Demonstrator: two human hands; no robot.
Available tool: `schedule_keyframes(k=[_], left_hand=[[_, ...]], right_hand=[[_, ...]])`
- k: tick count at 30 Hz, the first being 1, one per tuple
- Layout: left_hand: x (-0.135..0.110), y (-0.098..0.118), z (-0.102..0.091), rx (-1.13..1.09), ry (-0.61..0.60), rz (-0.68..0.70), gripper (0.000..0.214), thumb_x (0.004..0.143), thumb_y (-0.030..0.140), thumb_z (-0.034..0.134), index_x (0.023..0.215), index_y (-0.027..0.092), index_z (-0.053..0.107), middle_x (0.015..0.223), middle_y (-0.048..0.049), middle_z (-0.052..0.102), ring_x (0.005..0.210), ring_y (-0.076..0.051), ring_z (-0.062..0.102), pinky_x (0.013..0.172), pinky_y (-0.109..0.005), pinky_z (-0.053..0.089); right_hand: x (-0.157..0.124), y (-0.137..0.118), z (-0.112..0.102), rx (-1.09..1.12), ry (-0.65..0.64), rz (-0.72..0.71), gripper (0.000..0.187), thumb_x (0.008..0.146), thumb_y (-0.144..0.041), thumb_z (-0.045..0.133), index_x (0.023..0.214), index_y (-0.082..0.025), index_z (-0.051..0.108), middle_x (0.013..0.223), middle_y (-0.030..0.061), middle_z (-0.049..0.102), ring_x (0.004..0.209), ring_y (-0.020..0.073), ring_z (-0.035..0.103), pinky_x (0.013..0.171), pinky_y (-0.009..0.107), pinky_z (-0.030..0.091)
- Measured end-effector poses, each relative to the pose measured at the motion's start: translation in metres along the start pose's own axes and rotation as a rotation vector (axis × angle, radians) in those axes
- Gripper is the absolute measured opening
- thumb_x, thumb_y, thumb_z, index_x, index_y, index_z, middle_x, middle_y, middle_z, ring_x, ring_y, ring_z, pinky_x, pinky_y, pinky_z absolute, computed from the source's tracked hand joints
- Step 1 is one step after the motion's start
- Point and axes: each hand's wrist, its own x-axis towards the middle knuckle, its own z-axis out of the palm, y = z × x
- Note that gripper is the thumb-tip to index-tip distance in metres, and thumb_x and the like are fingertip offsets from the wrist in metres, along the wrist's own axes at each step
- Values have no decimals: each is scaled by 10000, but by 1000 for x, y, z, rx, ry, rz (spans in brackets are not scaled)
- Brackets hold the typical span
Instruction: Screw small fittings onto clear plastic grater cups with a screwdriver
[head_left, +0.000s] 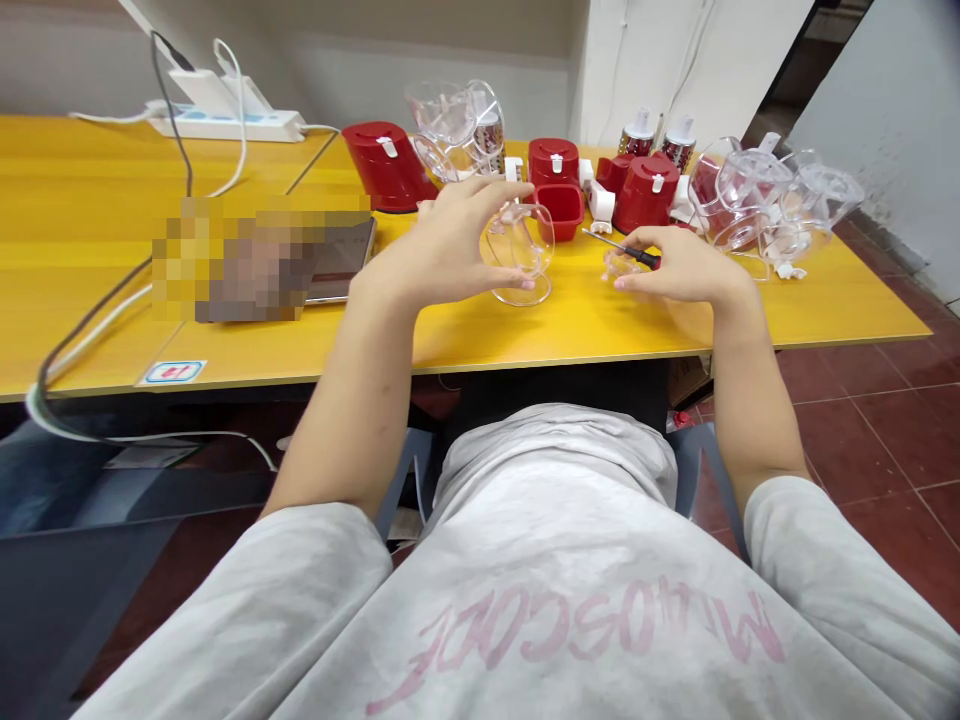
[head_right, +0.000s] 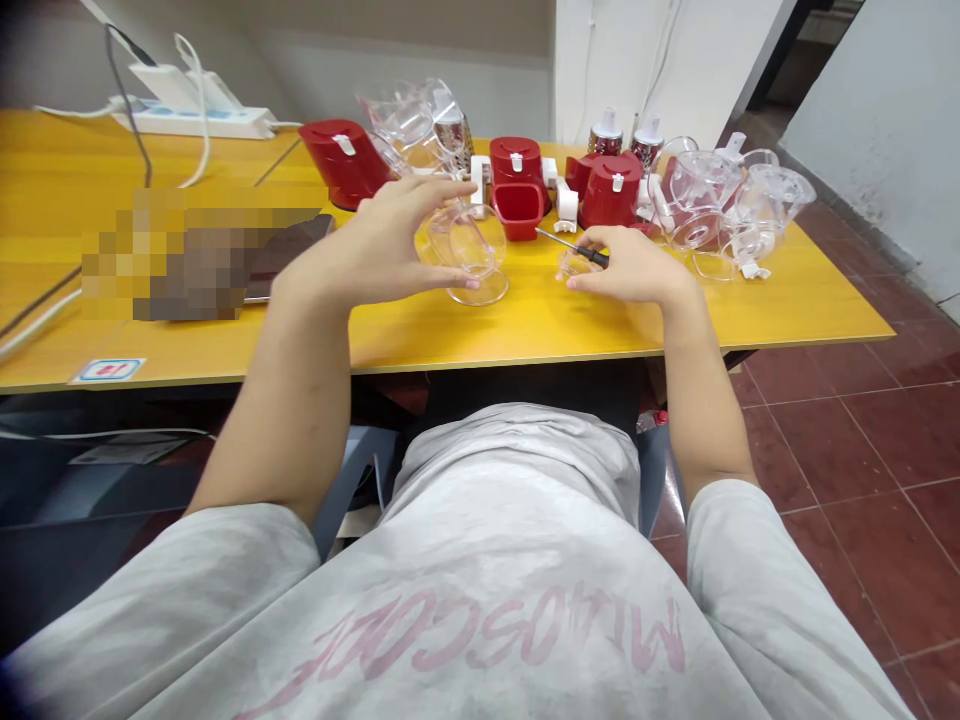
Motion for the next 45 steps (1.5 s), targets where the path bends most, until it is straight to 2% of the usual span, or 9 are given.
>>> schedule_keyframes(k=[3, 5, 10, 18, 25, 30, 36, 40, 45], left_hand=[[2, 14, 10, 17, 47, 13, 1297, 882, 1004, 876, 2020, 541, 460, 2053, -10, 557, 2001, -510, 299, 1593, -871, 233], [2, 27, 14, 56, 80, 21, 1300, 920, 928, 915, 2047, 642, 335, 2056, 23, 539, 2054, -480, 145, 1621, -866, 159], [-5, 66, 14, 68, 115, 25, 1336, 909, 1001, 920, 2054, 654, 325, 2118, 71, 427, 2078, -409, 55, 1663, -728, 237], [-15, 81, 7, -59, 125, 79, 1030, 1075, 1065, 674, 1934, 510, 551, 2082, -37, 497, 1906, -463, 517, 1484, -651, 565], [-22, 85, -7, -55, 181, 127, 838, 1073, 1000, 749, 1757, 518, 799, 2069, 51, 540, 1960, -448, 445, 1502, -719, 564], [-22, 89, -6, -38, 230, 26, 741, 1170, 941, 545, 1674, 516, 883, 1808, 28, 811, 1831, -475, 629, 1450, -782, 604], [-35, 62, -43, 59, 564, 76, 586, 1252, 774, 666, 1330, 312, 1018, 1250, -43, 961, 1278, -347, 886, 1257, -574, 722], [-48, 21, -72, 107, 672, -38, 476, 1204, 639, 817, 1500, 321, 1010, 1425, 27, 953, 1303, -342, 848, 1166, -599, 745], [-34, -38, -59, 88, 295, -216, 472, 1056, 683, 817, 1260, 307, 1016, 1274, 17, 954, 1159, -310, 792, 1263, -632, 699]], right_hand=[[-7, -13, -7, 158, 73, -22, 660, 871, -643, 1066, 1418, -319, 889, 1548, 100, 934, 1432, 438, 867, 1262, 605, 735], [-12, -26, -11, 312, 105, 16, 843, 838, -812, 1061, 1520, -369, 842, 1551, 75, 925, 1278, 394, 889, 997, 526, 788], [-16, -61, -5, 780, 111, 29, 843, 857, -1065, 902, 1515, -551, 791, 1413, -35, 931, 637, 236, 556, 501, 441, 456], [-30, -109, 11, 1048, 0, -63, 723, 900, -910, 1023, 1334, -407, 739, 1302, -27, 852, 593, 138, 207, 540, 371, 220], [-31, -108, 8, 975, 9, 15, 772, 816, -1024, 990, 1323, -467, 824, 1528, -16, 890, 596, 172, 376, 478, 407, 341], [-27, -103, 5, 924, 24, -3, 733, 835, -1004, 1018, 1264, -442, 825, 1300, -3, 902, 595, 191, 527, 490, 422, 394], [-24, -95, -5, 765, 298, -19, 701, 891, -896, 1080, 1310, -421, 780, 1248, 36, 946, 1075, 335, 827, 820, 467, 676], [-37, -85, -22, 639, 376, -54, 525, 989, -825, 1003, 1203, -378, 832, 1177, 84, 958, 1204, 402, 872, 1023, 578, 725], [-53, -75, -44, 438, 302, -93, 448, 1002, -791, 1003, 1122, -373, 892, 1127, 119, 964, 1168, 471, 904, 1063, 689, 748]])
